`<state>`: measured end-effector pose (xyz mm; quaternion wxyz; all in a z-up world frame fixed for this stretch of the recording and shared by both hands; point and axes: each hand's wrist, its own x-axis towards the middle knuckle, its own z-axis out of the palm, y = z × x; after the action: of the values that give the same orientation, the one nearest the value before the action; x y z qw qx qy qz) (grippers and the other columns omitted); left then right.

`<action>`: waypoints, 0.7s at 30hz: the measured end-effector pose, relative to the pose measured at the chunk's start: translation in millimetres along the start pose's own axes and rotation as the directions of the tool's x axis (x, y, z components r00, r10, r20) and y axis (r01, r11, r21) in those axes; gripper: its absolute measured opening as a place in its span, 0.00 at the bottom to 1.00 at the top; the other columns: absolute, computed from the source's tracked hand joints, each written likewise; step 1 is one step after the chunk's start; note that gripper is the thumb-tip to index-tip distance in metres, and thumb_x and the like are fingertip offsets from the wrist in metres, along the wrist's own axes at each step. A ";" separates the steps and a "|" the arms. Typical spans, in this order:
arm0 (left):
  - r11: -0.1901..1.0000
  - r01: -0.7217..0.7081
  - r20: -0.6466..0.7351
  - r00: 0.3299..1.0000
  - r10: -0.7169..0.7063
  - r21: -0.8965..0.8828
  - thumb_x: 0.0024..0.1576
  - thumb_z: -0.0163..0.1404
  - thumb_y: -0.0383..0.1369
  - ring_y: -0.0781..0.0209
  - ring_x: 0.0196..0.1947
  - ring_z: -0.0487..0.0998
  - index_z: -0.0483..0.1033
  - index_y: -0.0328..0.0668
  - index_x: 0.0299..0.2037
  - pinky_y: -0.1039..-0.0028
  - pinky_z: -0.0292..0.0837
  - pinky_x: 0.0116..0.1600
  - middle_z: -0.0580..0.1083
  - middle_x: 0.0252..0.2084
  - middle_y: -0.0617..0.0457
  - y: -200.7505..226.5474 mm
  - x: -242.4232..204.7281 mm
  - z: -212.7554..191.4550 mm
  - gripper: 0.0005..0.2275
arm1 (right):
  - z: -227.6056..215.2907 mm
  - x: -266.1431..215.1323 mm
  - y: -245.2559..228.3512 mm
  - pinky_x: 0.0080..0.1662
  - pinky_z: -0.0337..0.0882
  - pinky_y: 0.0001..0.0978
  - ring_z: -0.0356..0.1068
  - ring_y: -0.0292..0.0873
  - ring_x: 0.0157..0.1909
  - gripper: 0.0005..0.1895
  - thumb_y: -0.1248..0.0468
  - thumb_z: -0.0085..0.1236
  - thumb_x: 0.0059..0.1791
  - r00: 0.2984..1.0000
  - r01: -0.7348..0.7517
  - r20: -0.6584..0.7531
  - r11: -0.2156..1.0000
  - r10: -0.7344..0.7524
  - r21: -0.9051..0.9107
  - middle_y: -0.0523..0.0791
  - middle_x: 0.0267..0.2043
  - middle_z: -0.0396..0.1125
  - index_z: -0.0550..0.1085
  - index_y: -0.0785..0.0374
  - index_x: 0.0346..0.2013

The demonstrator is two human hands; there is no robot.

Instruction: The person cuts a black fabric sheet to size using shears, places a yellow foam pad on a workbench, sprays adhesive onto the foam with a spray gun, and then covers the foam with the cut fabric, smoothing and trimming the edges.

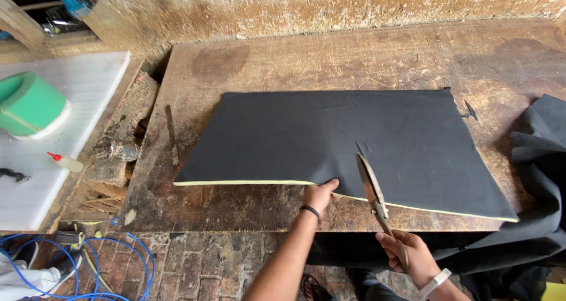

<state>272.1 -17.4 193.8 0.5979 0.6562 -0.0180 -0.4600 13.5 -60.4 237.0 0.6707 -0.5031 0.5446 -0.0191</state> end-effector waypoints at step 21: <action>0.760 0.576 0.320 0.690 -0.649 0.300 0.61 0.57 0.55 0.56 0.41 0.76 0.69 0.61 0.56 0.57 0.80 0.45 0.75 0.46 0.55 -239.7 -34.8 38.4 0.20 | -112.5 117.7 4.1 0.24 0.60 0.30 0.58 0.37 0.21 0.20 0.49 0.63 0.48 0.993 0.027 0.119 1.000 -0.027 -0.005 0.40 0.20 0.58 0.72 0.63 0.27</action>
<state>101.9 41.2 27.4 0.3316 0.5638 0.0389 -0.7554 -25.2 -199.6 161.6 0.7001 -0.5128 0.4969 0.0036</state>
